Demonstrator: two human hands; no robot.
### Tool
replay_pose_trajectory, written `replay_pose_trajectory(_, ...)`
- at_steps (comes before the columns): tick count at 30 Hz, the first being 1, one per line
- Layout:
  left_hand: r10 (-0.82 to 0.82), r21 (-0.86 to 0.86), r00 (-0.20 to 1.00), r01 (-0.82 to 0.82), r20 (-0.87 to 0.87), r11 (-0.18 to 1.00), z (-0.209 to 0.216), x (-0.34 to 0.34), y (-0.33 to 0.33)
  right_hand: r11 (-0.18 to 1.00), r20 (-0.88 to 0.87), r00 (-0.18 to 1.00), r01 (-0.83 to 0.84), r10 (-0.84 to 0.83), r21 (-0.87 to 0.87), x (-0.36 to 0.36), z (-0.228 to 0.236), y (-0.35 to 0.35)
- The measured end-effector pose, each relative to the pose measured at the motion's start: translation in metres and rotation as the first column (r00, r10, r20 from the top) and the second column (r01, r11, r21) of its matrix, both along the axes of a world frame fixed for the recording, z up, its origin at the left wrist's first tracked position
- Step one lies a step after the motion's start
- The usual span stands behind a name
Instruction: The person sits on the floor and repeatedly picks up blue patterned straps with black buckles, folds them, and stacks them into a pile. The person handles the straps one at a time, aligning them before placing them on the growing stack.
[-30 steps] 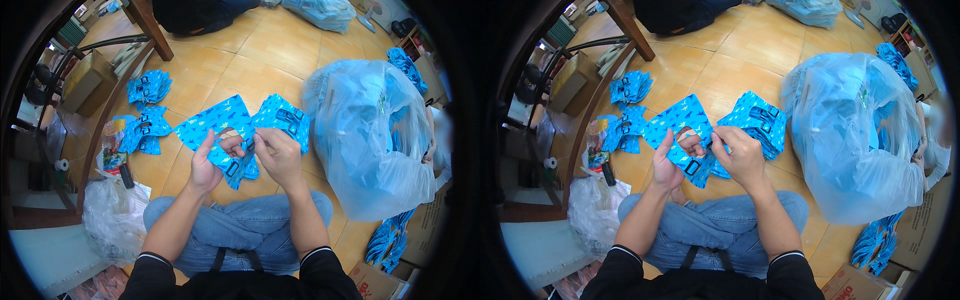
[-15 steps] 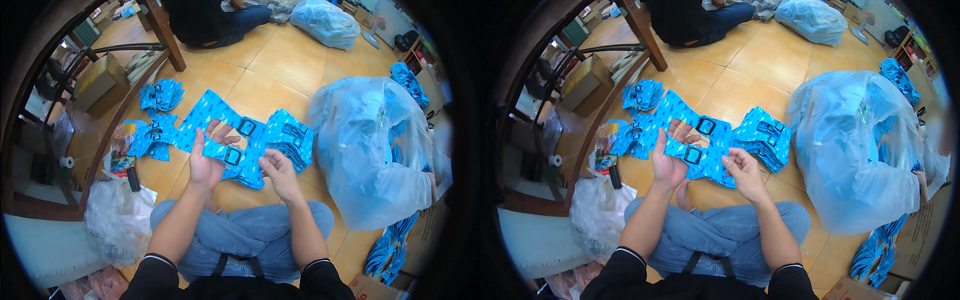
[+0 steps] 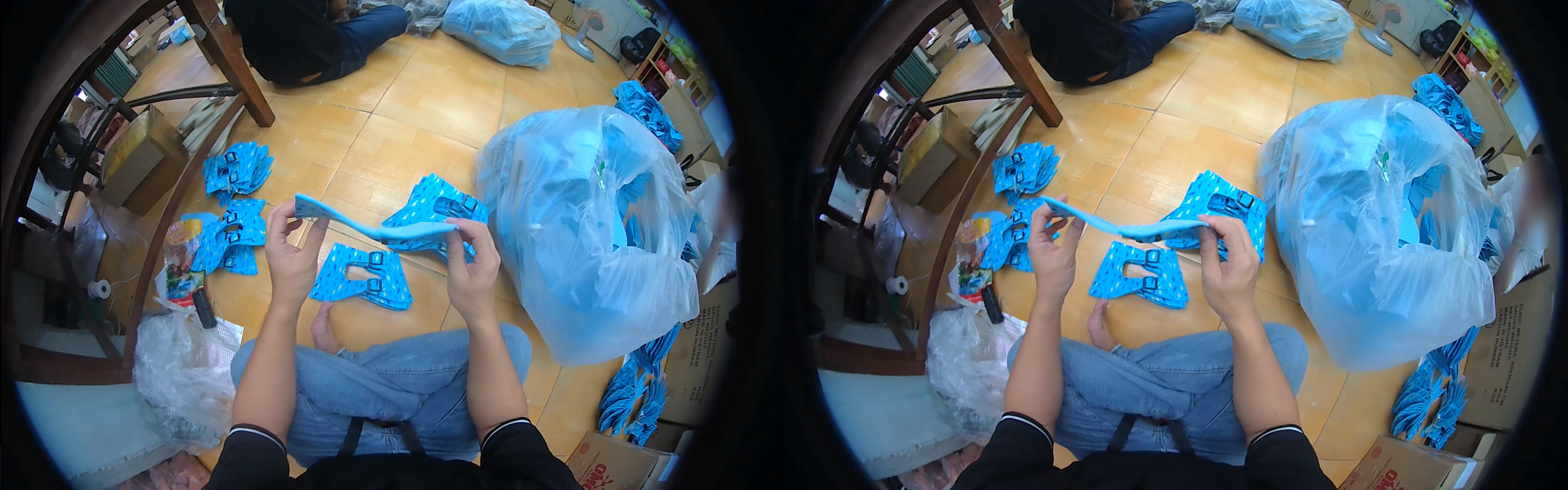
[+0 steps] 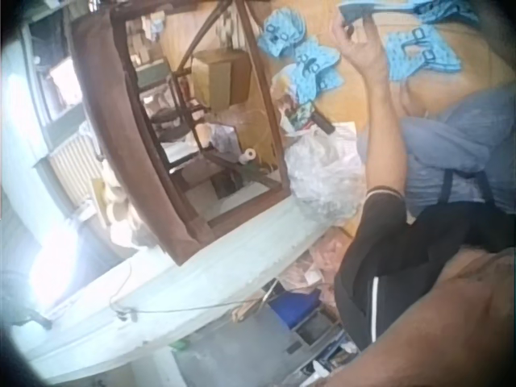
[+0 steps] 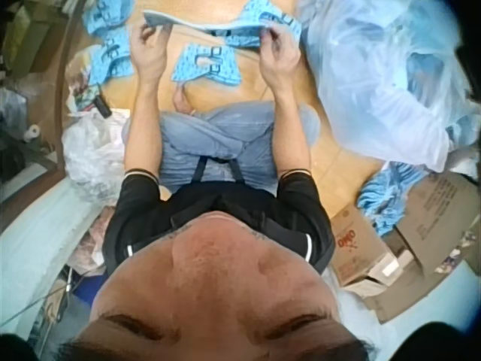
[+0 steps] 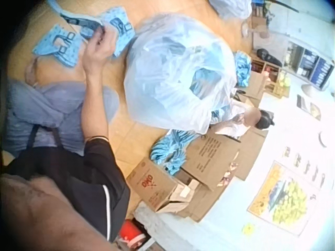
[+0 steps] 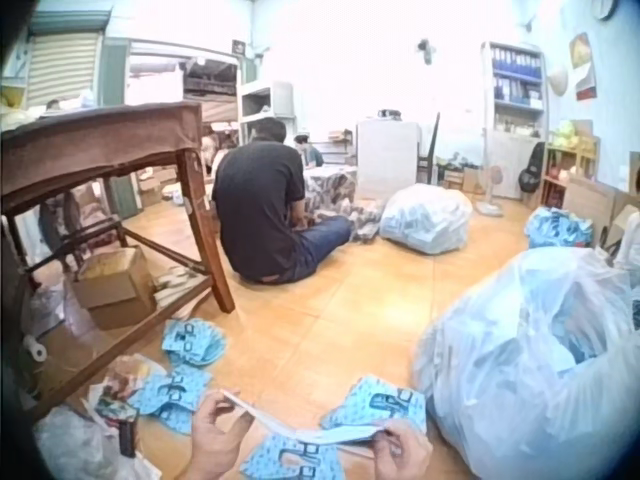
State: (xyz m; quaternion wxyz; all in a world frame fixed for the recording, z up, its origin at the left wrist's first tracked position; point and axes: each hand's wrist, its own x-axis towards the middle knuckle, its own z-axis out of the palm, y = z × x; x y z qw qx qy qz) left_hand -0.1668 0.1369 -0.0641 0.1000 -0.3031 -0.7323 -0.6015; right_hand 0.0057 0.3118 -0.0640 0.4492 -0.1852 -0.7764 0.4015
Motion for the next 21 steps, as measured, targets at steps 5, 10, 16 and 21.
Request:
replay_pose_trajectory(5, -0.091, 0.068, 0.986, 0.082, 0.139, 0.994, -0.011, -0.002, 0.0, 1.0, -0.062, 0.998, 0.013, -0.013, 0.001, -0.004, 0.0, -0.004)
replay_pose_trajectory(10, -0.098, 0.089, 0.982, 0.084, 0.162, 0.992, -0.01, 0.001, 0.001, 0.999, -0.046, 0.999, 0.012, -0.013, -0.036, -0.004, -0.003, -0.006)
replay_pose_trajectory(16, -0.124, 0.16, 0.963, 0.087, 0.239, 0.983, -0.003, 0.005, 0.002, 1.0, -0.022, 1.0, -0.003, 0.003, -0.029, -0.004, -0.007, -0.006)
replay_pose_trajectory(21, -0.105, 0.141, 0.971, 0.075, 0.216, 0.987, -0.001, 0.006, 0.003, 0.999, -0.018, 1.0, 0.004, -0.004, -0.047, -0.004, -0.008, -0.008)
